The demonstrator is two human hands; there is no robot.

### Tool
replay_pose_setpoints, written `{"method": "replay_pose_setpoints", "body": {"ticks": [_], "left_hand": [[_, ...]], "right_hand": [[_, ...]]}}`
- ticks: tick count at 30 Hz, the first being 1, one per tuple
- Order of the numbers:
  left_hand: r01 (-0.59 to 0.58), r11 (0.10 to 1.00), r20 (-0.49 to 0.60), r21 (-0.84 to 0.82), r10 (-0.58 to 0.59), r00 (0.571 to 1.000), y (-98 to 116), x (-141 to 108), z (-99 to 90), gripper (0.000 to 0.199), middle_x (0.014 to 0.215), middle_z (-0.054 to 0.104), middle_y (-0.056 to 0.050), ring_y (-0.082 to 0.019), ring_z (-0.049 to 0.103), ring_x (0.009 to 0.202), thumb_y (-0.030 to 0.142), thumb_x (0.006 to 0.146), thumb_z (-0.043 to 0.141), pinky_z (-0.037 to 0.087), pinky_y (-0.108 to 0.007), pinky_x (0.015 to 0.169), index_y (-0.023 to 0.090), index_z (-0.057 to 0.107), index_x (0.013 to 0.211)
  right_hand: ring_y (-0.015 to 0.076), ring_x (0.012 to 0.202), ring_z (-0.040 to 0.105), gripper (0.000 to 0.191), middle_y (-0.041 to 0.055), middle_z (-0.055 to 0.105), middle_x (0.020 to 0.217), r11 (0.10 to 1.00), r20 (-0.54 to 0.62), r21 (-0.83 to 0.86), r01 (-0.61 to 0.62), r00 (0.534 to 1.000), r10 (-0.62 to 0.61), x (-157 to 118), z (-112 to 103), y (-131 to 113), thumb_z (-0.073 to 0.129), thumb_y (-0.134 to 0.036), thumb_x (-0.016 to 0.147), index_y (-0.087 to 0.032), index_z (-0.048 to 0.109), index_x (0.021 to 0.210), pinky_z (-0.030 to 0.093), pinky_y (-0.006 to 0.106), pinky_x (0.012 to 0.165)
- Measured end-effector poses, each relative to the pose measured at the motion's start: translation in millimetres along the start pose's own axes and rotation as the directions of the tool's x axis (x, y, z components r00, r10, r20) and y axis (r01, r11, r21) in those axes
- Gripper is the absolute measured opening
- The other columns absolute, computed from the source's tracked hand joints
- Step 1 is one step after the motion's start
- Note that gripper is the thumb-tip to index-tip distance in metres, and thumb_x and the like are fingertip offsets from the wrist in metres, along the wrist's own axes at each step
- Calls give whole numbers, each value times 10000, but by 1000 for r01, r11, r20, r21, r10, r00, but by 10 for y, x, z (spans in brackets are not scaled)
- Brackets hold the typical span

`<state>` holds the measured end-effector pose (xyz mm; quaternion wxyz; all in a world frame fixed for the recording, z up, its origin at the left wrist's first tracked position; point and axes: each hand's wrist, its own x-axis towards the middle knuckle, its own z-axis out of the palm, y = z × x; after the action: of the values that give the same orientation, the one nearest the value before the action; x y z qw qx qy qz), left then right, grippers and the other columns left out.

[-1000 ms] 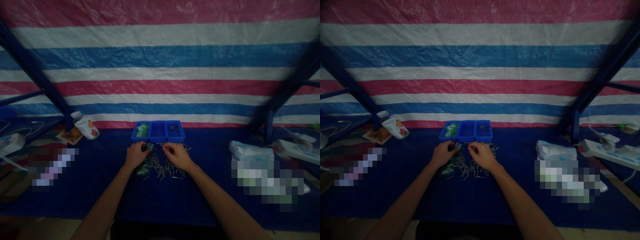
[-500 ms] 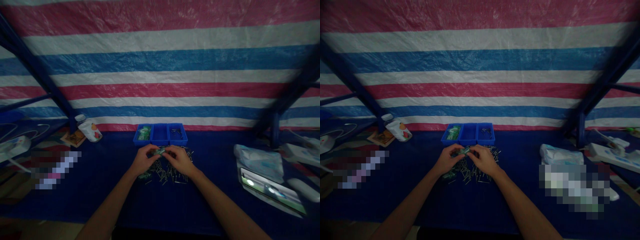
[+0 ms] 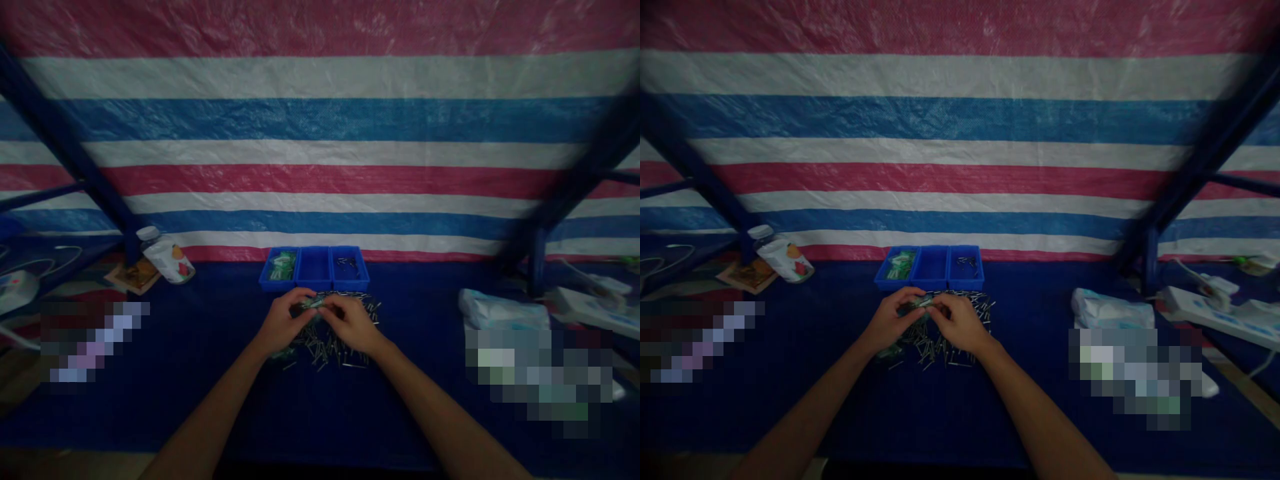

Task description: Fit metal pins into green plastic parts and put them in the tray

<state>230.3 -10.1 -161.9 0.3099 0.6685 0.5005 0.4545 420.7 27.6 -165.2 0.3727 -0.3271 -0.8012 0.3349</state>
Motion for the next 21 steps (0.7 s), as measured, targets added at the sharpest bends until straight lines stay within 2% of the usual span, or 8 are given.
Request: {"method": "replay_pose_setpoints", "body": {"ticks": [5,13,21], "left_hand": [[9,1000,-28,-21,-9,1000,0,8,-29,358,756,714,-2,-174,654,692,350,837,681,496,-303,708,196,650,1159],[16,1000,-95,16,-14,995,-8,13,-14,371,828,756,-26,-197,696,768,341,851,668,521,-345,775,193,658,1191],[-23,999,-108,30,27,994,1,3,-4,338,795,745,-12,-167,678,711,304,852,666,514,-296,695,193,669,1172]], "right_hand": [[115,574,512,163,-23,605,653,1000,6,7,10,1000,-10,-2,14,-21,558,-285,918,-210,661,818,360,249,567],[135,662,555,151,13,655,781,998,-46,22,55,997,-54,2,15,14,581,-303,922,-207,696,905,397,266,626],[121,598,528,160,-6,633,691,999,-24,22,28,999,-27,-1,14,-9,578,-300,909,-200,688,849,379,260,584]]}}
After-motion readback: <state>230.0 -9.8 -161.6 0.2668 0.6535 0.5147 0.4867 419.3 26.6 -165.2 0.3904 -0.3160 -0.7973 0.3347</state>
